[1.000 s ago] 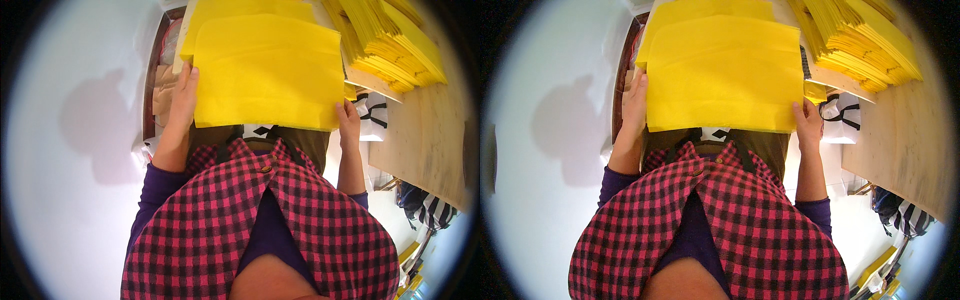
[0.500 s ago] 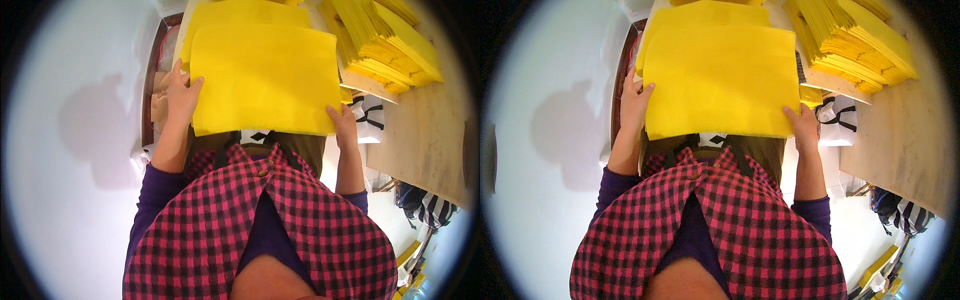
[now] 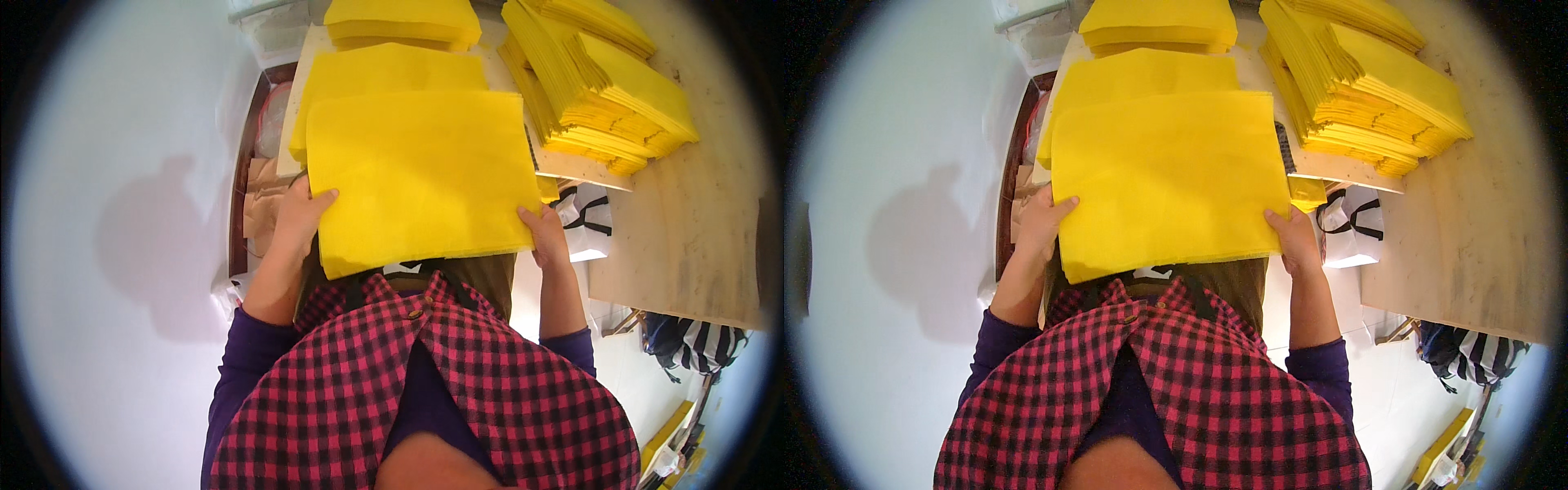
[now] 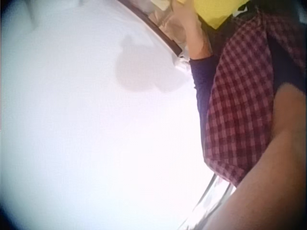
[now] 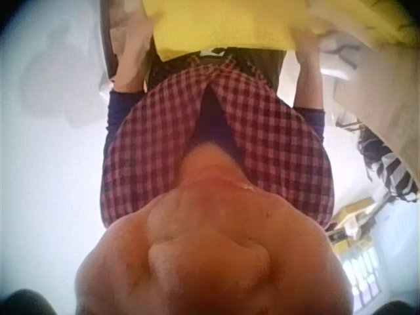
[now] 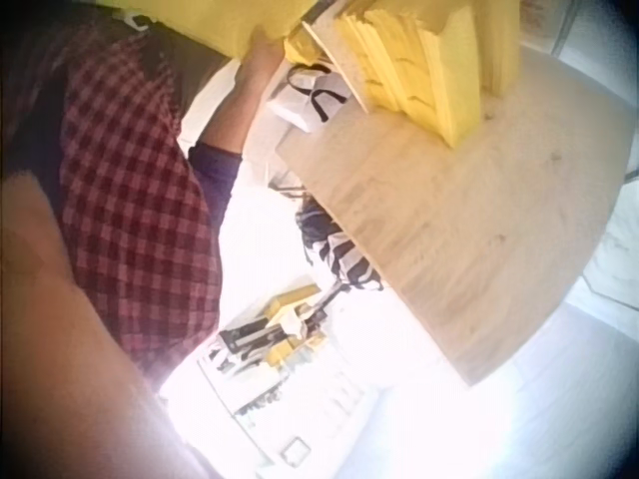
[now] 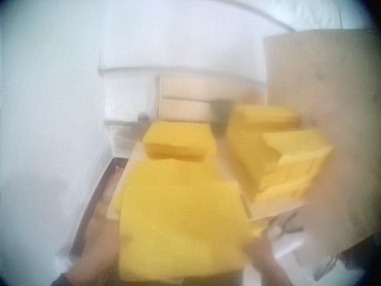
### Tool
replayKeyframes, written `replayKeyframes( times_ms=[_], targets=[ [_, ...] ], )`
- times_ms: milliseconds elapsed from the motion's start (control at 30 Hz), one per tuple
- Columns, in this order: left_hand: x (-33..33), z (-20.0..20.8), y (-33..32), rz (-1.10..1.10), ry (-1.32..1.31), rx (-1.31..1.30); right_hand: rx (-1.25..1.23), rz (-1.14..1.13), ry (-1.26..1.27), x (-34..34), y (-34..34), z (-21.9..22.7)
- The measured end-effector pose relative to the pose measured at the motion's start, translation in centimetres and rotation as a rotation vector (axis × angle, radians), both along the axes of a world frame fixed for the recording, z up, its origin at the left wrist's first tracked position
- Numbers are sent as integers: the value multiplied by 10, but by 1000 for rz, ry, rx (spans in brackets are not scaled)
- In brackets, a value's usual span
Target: The person folds yellow sheets in half by hand, aligns edges, and stacks them on a wooden table. The person repeats this process for multiple sheets, maintaining a neat stack.
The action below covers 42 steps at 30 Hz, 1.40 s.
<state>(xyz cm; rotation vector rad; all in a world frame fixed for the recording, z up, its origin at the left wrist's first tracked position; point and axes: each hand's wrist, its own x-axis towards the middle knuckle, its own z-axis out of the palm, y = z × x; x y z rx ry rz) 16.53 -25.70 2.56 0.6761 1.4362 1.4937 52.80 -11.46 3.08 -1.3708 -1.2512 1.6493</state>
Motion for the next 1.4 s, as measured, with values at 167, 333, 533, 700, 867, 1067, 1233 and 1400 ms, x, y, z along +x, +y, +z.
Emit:
replayKeyframes(
  times_ms=[167,333,533,700,867,1067,1233,1400],
  targets=[
    [-2,28,0,-45,34,12,69,16,81,-7,8,38],
    [-41,84,19,-190,121,214,219,64,122,-22,28,102],
    [-104,161,64,-201,494,282,450,40,231,-55,59,157],
    [-133,185,103,-222,295,439,542,64,360,-80,93,166],
    [-156,131,141,-237,248,347,392,-67,246,-95,109,116],
    [-138,17,152,-154,5,-75,167,68,-107,-101,114,14],
    [-139,-6,151,-170,-147,-112,204,117,-166,-93,122,-6],
    [-142,-1,150,-196,-78,-111,177,117,-97,-95,119,-3]
  ],
)
